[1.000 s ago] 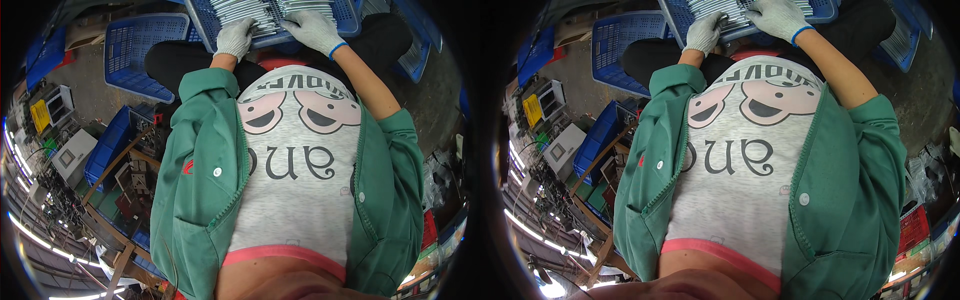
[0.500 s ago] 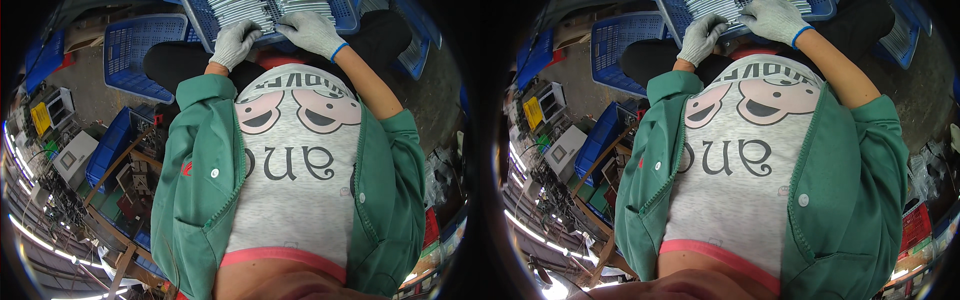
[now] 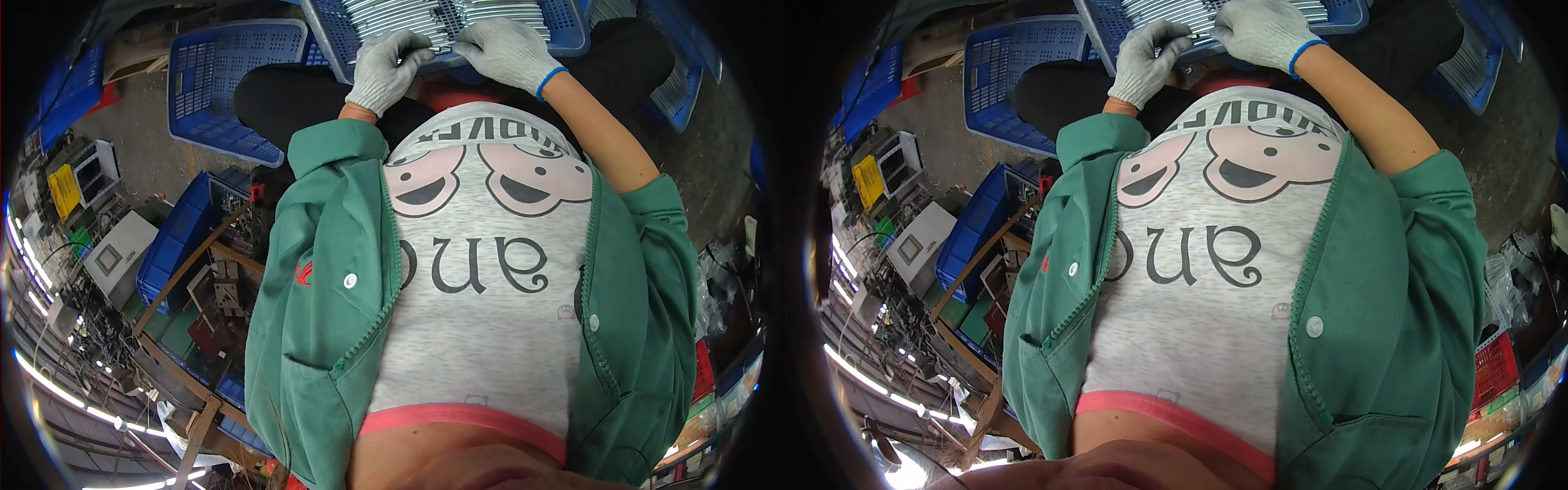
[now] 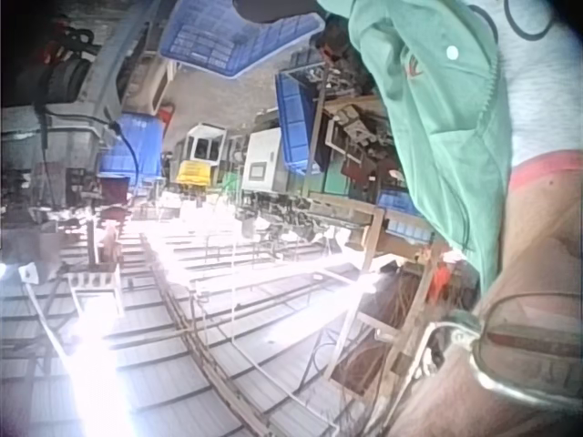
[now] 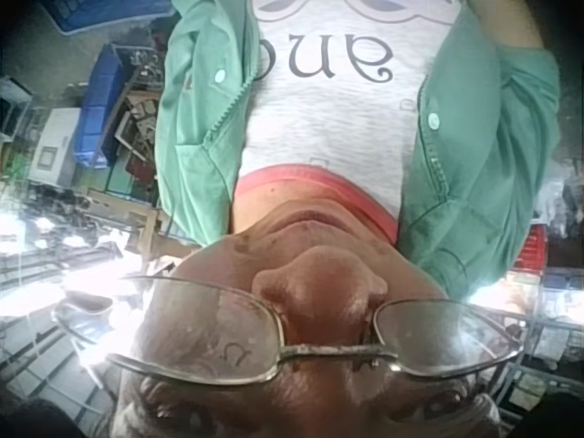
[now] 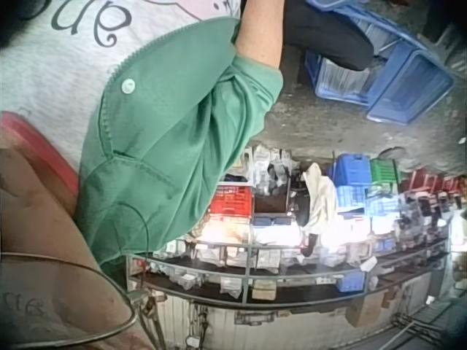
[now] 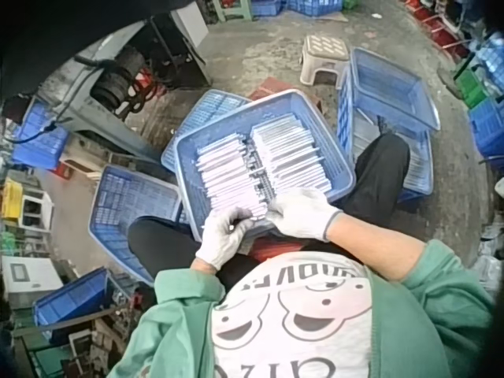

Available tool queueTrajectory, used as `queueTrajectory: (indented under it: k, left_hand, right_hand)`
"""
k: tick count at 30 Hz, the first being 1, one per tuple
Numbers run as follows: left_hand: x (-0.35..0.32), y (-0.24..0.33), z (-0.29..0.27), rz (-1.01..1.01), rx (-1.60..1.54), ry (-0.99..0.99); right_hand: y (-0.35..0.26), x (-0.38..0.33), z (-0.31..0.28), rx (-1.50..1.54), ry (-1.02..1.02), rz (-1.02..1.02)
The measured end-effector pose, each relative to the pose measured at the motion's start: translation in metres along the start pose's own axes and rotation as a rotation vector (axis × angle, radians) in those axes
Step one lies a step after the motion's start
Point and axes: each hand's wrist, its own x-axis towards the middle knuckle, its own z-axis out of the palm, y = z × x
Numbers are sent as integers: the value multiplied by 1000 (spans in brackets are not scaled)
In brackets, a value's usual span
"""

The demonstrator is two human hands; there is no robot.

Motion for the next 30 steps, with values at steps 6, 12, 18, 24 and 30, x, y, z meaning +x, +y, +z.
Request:
queueTrajectory:
  k: [6,12,18,24,30]
  left_hand:
    - [3,-5,4,159,244,140]
    - [1,-3,6,172,207,133]
    - [-3,0,4,149,275,154]
    - [2,-5,6,204,203,191]
    - [-2,-2,4,136,191,142]
  right_hand:
    - [-6,2,-14,41,-51,12]
    - [4,5,1,114,8,50]
    - [1,2,11,-1,39,-66]
    - [8,18,-1,191,-127,14]
    - [0,4,0,97,-75,1]
